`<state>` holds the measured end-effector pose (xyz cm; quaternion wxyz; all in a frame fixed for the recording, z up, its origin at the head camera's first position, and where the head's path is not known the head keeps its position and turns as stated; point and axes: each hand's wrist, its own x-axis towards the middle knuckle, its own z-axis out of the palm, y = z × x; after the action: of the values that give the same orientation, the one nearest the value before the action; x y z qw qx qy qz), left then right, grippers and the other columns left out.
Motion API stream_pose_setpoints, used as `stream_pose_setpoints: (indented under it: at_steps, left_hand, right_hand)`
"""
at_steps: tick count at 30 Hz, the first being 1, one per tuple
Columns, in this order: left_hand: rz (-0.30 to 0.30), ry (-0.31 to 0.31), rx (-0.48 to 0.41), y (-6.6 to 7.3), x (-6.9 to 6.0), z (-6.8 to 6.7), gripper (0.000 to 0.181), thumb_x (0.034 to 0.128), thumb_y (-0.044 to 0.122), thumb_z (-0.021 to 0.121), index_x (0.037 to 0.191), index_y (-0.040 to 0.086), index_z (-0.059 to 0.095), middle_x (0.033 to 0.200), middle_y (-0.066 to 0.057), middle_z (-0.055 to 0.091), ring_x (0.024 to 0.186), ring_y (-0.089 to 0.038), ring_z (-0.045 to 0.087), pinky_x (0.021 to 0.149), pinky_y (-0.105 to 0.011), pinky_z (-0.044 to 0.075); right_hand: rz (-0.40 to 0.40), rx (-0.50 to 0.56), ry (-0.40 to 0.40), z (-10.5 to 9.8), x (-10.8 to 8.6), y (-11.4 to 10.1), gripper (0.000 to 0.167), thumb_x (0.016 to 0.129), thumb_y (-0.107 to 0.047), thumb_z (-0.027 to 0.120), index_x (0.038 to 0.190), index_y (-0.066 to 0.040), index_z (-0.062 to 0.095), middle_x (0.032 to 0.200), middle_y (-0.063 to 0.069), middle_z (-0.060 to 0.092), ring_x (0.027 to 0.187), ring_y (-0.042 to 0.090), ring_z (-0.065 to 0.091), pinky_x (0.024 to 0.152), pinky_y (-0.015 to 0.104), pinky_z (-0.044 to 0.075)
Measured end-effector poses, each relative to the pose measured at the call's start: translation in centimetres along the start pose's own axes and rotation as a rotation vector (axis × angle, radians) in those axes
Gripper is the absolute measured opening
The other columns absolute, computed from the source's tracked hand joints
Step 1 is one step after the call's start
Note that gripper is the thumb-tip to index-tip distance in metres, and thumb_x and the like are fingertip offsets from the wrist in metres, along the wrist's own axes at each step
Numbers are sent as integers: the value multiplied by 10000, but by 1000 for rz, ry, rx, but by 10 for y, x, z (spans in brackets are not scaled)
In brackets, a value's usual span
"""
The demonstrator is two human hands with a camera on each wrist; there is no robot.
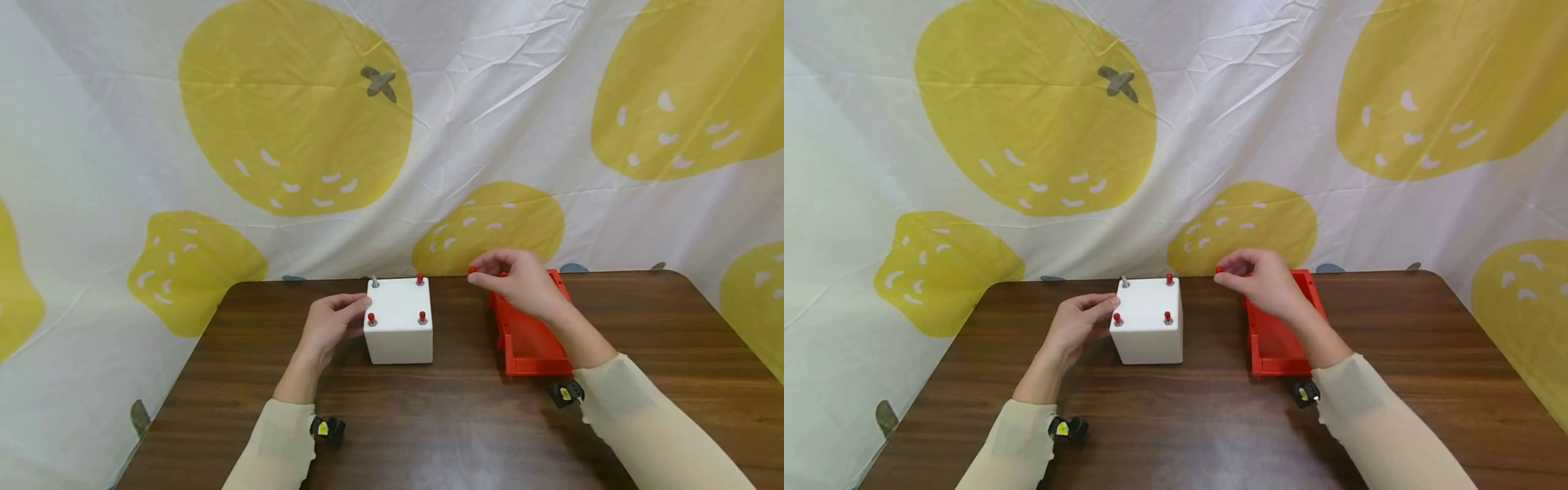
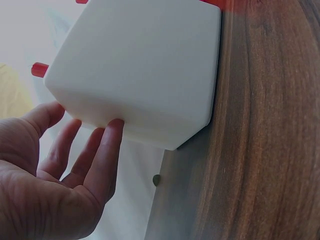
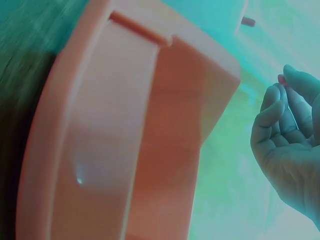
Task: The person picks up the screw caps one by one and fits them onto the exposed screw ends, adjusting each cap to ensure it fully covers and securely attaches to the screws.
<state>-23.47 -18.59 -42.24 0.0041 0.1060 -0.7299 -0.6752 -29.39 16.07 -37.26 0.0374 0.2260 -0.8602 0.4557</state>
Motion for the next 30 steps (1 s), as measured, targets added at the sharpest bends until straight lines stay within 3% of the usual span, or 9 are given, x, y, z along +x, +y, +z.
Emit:
stream_pose_setpoints:
  at_steps: [8, 30]
  left_hand:
    - [5, -5, 8, 0, -1, 0, 322, 971, 252, 819, 1223, 55, 786, 1258, -138, 711, 1085, -261, 709, 858, -406, 647]
    - [12, -5, -13, 1, 0, 2, 287, 965, 239, 824, 1186, 58, 799, 1221, -126, 721, 1032, -251, 717, 852, -436, 649]
  right_hand:
    - [-27, 15, -7, 10, 8, -13, 210, 947, -250, 843, 1086, -106, 781, 952, 41, 740, 888, 235, 660, 724, 275, 560]
    - [-122, 28, -34, 39, 37, -42, 138, 929, -198, 852, 1018, -110, 794, 899, 6, 748, 836, 216, 666, 687, 325, 555]
